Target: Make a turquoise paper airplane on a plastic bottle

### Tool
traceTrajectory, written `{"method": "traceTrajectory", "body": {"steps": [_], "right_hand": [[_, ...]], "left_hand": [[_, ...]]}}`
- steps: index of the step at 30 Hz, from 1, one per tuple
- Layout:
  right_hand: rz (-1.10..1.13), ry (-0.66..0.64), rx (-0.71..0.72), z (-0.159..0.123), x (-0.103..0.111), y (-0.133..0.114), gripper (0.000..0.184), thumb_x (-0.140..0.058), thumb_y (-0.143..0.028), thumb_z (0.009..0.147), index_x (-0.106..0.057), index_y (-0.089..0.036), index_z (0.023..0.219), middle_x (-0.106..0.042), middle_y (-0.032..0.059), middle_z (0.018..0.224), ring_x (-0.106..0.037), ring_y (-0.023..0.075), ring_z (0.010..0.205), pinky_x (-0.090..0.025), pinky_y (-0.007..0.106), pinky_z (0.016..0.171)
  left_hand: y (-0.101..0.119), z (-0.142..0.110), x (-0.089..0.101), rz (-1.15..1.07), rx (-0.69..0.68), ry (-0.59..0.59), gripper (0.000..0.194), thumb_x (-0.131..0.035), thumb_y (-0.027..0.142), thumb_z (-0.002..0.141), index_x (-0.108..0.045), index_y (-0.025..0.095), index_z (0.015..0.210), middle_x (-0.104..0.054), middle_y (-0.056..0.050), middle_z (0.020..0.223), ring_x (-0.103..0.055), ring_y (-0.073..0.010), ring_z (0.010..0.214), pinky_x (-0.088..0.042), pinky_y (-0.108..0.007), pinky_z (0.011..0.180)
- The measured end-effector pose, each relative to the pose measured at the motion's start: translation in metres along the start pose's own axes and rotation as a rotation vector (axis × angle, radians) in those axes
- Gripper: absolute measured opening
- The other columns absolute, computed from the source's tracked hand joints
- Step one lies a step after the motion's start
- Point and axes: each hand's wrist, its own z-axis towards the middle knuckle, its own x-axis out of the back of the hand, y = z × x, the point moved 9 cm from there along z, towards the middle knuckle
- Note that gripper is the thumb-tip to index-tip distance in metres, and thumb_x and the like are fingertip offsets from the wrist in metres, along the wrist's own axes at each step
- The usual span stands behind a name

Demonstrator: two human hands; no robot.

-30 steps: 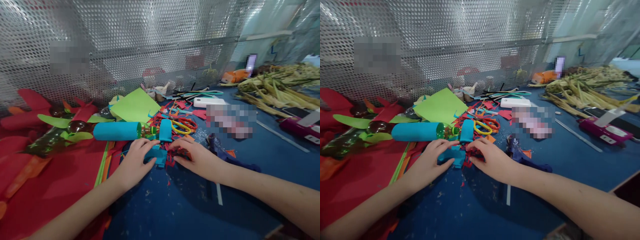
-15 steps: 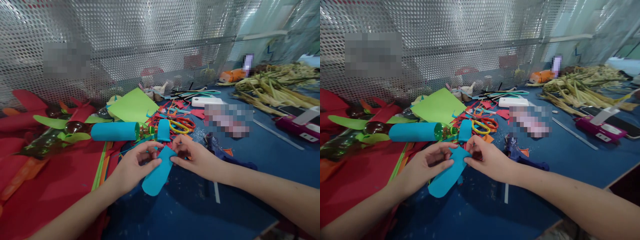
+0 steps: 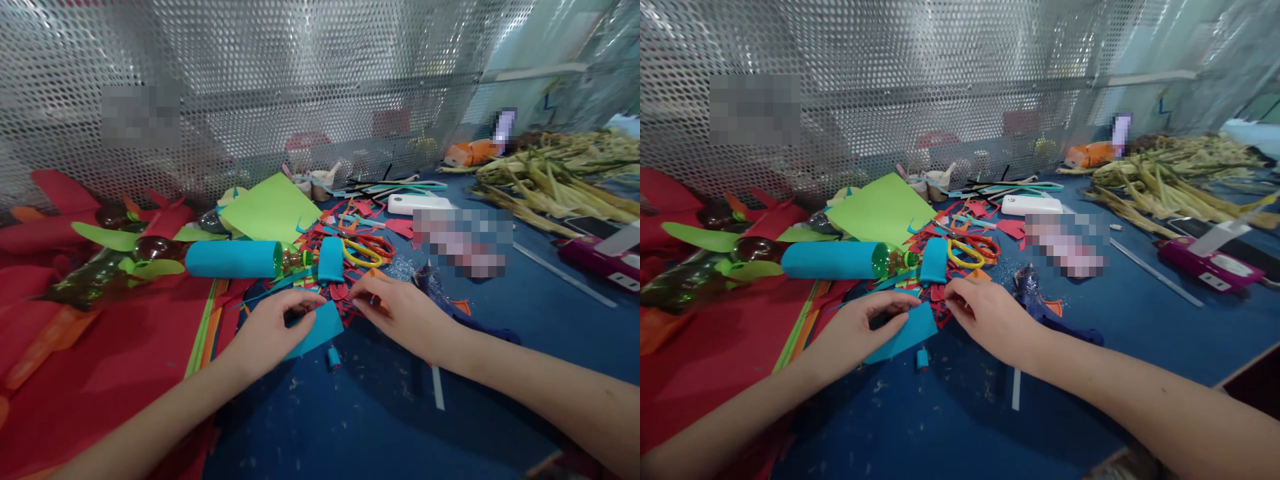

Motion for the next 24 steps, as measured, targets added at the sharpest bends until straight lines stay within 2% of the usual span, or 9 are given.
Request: {"method": "traceTrajectory", "body": {"steps": [4, 7, 10, 12, 15, 17, 19, 21, 24], "right_hand": [[-0.270, 0.044, 0.096, 0.003, 0.003, 0.000, 0.013, -0.050, -0.012, 0.089, -0.062, -0.017, 0.089, -0.067, 0.0102, 0.092, -0.061, 0.0250, 0.092, -0.049, 0.043, 0.085], [-0.296, 0.015, 0.134, 0.003, -0.003, 0.000, 0.014, -0.052, -0.011, 0.088, -0.065, -0.015, 0.093, -0.066, 0.0103, 0.092, -0.061, 0.0247, 0.092, -0.050, 0.043, 0.086], [-0.275, -0.006, 0.196, 0.001, -0.007, -0.007, 0.022, -0.050, -0.008, 0.088, -0.065, -0.016, 0.102, -0.065, 0.0106, 0.097, -0.059, 0.0239, 0.094, -0.050, 0.042, 0.087], [-0.274, -0.019, 0.222, 0.001, -0.009, -0.011, 0.024, -0.049, -0.008, 0.089, -0.065, -0.016, 0.104, -0.065, 0.0111, 0.099, -0.058, 0.0244, 0.096, -0.050, 0.043, 0.087], [-0.294, -0.036, 0.279, 0.001, -0.013, -0.015, 0.025, -0.046, -0.011, 0.091, -0.065, -0.017, 0.106, -0.066, 0.0114, 0.102, -0.058, 0.0253, 0.100, -0.048, 0.045, 0.090], [-0.323, -0.046, 0.323, 0.002, -0.015, -0.017, 0.028, -0.043, -0.010, 0.092, -0.064, -0.017, 0.109, -0.067, 0.0113, 0.104, -0.059, 0.0249, 0.101, -0.046, 0.046, 0.093], [-0.373, -0.064, 0.349, 0.005, -0.018, -0.018, 0.030, -0.044, -0.008, 0.091, -0.062, -0.016, 0.113, -0.065, 0.0119, 0.107, -0.058, 0.0244, 0.101, -0.045, 0.045, 0.094], [-0.436, -0.097, 0.360, 0.010, -0.021, -0.020, 0.032, -0.047, -0.006, 0.089, -0.060, -0.015, 0.116, -0.063, 0.0125, 0.108, -0.056, 0.0243, 0.102, -0.045, 0.043, 0.094], [-0.534, -0.151, 0.375, 0.023, -0.026, -0.023, 0.035, -0.056, -0.005, 0.083, -0.061, -0.015, 0.117, -0.061, 0.0126, 0.103, -0.055, 0.0256, 0.099, -0.046, 0.040, 0.088]], "left_hand": [[0.013, -0.002, 0.000, 0.195, -0.133, -0.007, 0.022, -0.051, 0.022, 0.083, -0.072, 0.026, 0.090, -0.072, -0.001, 0.090, -0.065, -0.0205, 0.088, -0.051, -0.034, 0.083], [0.019, -0.002, -0.001, 0.315, -0.206, -0.008, 0.024, -0.050, 0.019, 0.083, -0.073, 0.025, 0.089, -0.071, -0.003, 0.087, -0.063, -0.0218, 0.087, -0.049, -0.038, 0.083], [0.024, -0.003, 0.001, 0.429, -0.291, 0.049, 0.026, -0.050, 0.019, 0.084, -0.073, 0.026, 0.094, -0.068, -0.005, 0.095, -0.059, -0.0236, 0.094, -0.046, -0.042, 0.087], [0.024, -0.002, 0.006, 0.459, -0.296, 0.109, 0.024, -0.051, 0.022, 0.085, -0.071, 0.025, 0.097, -0.066, -0.007, 0.100, -0.056, -0.0245, 0.098, -0.045, -0.043, 0.089], [0.020, -0.001, 0.011, 0.468, -0.238, 0.156, 0.014, -0.056, 0.030, 0.084, -0.068, 0.022, 0.085, -0.064, -0.006, 0.090, -0.056, -0.0249, 0.093, -0.046, -0.042, 0.085], [0.021, -0.003, 0.007, 0.470, -0.223, 0.127, 0.014, -0.062, 0.034, 0.082, -0.064, 0.021, 0.077, -0.063, -0.004, 0.081, -0.055, -0.0244, 0.087, -0.047, -0.040, 0.080], [0.027, -0.009, -0.004, 0.469, -0.263, 0.046, 0.016, -0.066, 0.036, 0.079, -0.063, 0.020, 0.078, -0.063, -0.004, 0.081, -0.055, -0.0241, 0.086, -0.048, -0.039, 0.079], [0.034, -0.018, -0.019, 0.470, -0.322, -0.051, 0.016, -0.065, 0.034, 0.080, -0.065, 0.019, 0.087, -0.064, -0.006, 0.089, -0.055, -0.0245, 0.090, -0.049, -0.040, 0.081], [0.041, -0.031, -0.032, 0.487, -0.357, -0.108, 0.020, -0.056, 0.028, 0.086, -0.065, 0.017, 0.100, -0.064, -0.009, 0.098, -0.057, -0.0252, 0.093, -0.050, -0.042, 0.083]]}}
